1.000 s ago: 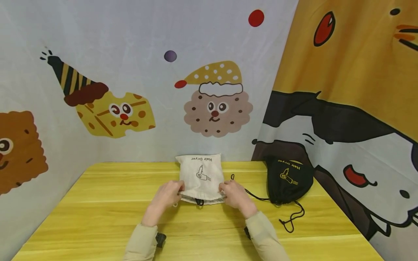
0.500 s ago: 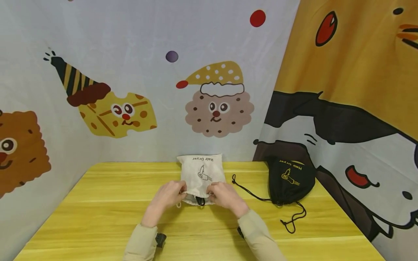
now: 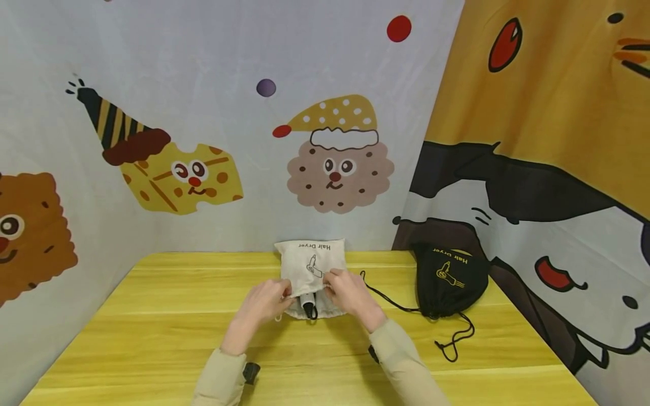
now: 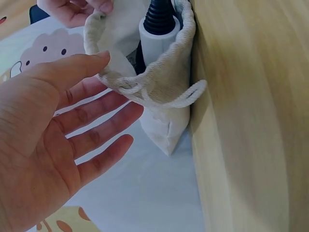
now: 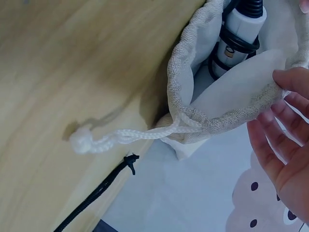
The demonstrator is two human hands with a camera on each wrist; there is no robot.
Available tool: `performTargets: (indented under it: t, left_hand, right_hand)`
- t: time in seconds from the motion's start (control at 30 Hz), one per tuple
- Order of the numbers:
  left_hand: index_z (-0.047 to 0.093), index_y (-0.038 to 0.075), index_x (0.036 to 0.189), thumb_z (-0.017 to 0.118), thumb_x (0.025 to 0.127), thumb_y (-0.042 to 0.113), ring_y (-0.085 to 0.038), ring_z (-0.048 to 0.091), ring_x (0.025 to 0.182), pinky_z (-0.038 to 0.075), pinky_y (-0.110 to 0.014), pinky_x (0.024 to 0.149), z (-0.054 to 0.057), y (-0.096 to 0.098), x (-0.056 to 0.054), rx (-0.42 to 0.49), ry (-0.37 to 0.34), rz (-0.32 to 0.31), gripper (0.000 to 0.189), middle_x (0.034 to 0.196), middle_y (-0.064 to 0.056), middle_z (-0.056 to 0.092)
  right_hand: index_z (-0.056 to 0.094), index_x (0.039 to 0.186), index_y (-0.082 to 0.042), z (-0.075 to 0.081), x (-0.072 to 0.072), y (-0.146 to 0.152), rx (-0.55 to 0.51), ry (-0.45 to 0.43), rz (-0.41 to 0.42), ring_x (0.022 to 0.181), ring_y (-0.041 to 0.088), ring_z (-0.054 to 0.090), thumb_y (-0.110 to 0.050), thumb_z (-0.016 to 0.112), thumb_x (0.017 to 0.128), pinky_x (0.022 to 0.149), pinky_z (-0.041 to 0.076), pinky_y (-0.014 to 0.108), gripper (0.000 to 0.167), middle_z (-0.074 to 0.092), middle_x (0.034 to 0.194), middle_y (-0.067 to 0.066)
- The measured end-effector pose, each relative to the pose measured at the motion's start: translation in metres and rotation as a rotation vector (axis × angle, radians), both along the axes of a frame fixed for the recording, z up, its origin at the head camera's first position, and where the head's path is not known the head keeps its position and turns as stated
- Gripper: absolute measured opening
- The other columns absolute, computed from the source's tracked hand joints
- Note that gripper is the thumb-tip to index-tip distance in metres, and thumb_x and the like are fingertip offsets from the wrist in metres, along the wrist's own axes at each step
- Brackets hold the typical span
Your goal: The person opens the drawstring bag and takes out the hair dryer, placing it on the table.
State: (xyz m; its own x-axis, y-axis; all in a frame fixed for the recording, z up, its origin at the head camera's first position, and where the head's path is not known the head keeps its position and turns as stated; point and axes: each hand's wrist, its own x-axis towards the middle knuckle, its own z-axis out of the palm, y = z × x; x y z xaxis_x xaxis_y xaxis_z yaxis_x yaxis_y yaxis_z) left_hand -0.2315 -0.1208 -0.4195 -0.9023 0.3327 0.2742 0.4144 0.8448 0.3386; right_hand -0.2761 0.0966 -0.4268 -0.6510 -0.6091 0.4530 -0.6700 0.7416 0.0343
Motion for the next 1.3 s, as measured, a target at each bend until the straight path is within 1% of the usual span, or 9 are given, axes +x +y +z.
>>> performTargets:
  t: [0.13, 0.33, 0.43, 0.53, 0.67, 0.8, 0.9, 1.03, 1.3]
  left_hand:
    - [0.059, 0.012, 0.077, 0.074, 0.08, 0.021, -0.007, 0.045, 0.056, 0.039, -0.02, 0.05, 0.005, 0.003, 0.002, -0.05, 0.054, 0.012, 0.017, 0.071, 0.003, 0.059]
    - [0.059, 0.011, 0.077, 0.073, 0.081, 0.022, -0.011, 0.051, 0.058, 0.043, -0.025, 0.051, 0.01, 0.013, 0.004, -0.117, 0.144, 0.002, 0.018, 0.072, 0.002, 0.059]
    - [0.061, 0.012, 0.078, 0.072, 0.081, 0.02, -0.012, 0.053, 0.058, 0.043, -0.025, 0.05, 0.012, 0.02, 0.006, -0.14, 0.151, 0.003, 0.015, 0.073, 0.001, 0.06]
    - [0.063, 0.011, 0.08, 0.071, 0.082, 0.018, -0.014, 0.055, 0.058, 0.044, -0.024, 0.051, 0.013, 0.025, 0.009, -0.142, 0.138, -0.009, 0.011, 0.074, -0.001, 0.062]
    - [0.067, 0.009, 0.085, 0.07, 0.082, 0.015, -0.014, 0.059, 0.063, 0.047, -0.023, 0.055, 0.013, 0.032, 0.012, -0.135, 0.12, -0.045, 0.008, 0.078, -0.003, 0.067]
    - [0.068, 0.008, 0.088, 0.071, 0.081, 0.014, -0.015, 0.062, 0.067, 0.049, -0.022, 0.057, 0.01, 0.037, 0.013, -0.146, 0.113, -0.077, 0.009, 0.082, -0.003, 0.069]
    - [0.065, 0.009, 0.081, 0.071, 0.08, 0.014, -0.014, 0.058, 0.061, 0.045, -0.021, 0.053, 0.007, 0.041, 0.015, -0.162, 0.122, -0.081, 0.008, 0.076, -0.002, 0.064]
    - [0.061, 0.01, 0.074, 0.072, 0.079, 0.014, -0.015, 0.055, 0.056, 0.042, -0.023, 0.049, 0.005, 0.046, 0.019, -0.183, 0.132, -0.049, 0.013, 0.07, -0.001, 0.059]
    - [0.061, 0.006, 0.079, 0.072, 0.079, 0.015, -0.022, 0.058, 0.058, 0.045, -0.029, 0.048, 0.0, 0.049, 0.022, -0.2, 0.157, 0.068, 0.013, 0.075, -0.004, 0.062]
  right_hand:
    - [0.067, 0.081, -0.014, 0.003, 0.0, -0.001, -0.022, 0.022, -0.013, 0.062, 0.008, 0.059, -0.01, 0.073, 0.077, 0.05, 0.042, 0.016, 0.008, 0.064, 0.076, -0.004]
    - [0.068, 0.082, -0.014, 0.007, 0.0, -0.003, -0.036, 0.012, -0.027, 0.064, 0.009, 0.06, -0.01, 0.072, 0.078, 0.052, 0.045, 0.018, 0.007, 0.065, 0.077, -0.004]
    - [0.068, 0.082, -0.014, 0.008, 0.001, -0.004, -0.035, 0.023, -0.031, 0.064, 0.008, 0.059, -0.01, 0.072, 0.078, 0.054, 0.046, 0.018, 0.007, 0.064, 0.076, -0.005]
    - [0.068, 0.083, -0.013, 0.008, 0.0, -0.004, -0.029, 0.045, -0.032, 0.064, 0.008, 0.059, -0.01, 0.072, 0.078, 0.053, 0.046, 0.018, 0.007, 0.064, 0.076, -0.004]
    - [0.069, 0.085, -0.014, 0.009, 0.001, -0.004, -0.022, 0.068, -0.038, 0.064, 0.008, 0.058, -0.011, 0.072, 0.08, 0.053, 0.046, 0.018, 0.007, 0.063, 0.077, -0.004]
    - [0.069, 0.085, -0.015, 0.01, 0.002, -0.004, -0.031, 0.078, -0.04, 0.065, 0.007, 0.058, -0.012, 0.072, 0.081, 0.054, 0.046, 0.017, 0.006, 0.063, 0.077, -0.004]
    - [0.069, 0.084, -0.014, 0.01, 0.002, -0.004, -0.052, 0.088, -0.028, 0.065, 0.008, 0.058, -0.011, 0.073, 0.08, 0.054, 0.047, 0.017, 0.007, 0.063, 0.077, -0.004]
    - [0.068, 0.083, -0.013, 0.011, 0.004, -0.005, -0.067, 0.103, -0.011, 0.065, 0.008, 0.058, -0.01, 0.074, 0.079, 0.055, 0.047, 0.018, 0.008, 0.063, 0.076, -0.004]
    - [0.068, 0.084, -0.014, 0.011, 0.006, -0.006, -0.066, 0.105, 0.005, 0.068, 0.009, 0.06, -0.012, 0.075, 0.078, 0.057, 0.049, 0.019, 0.009, 0.063, 0.078, -0.004]
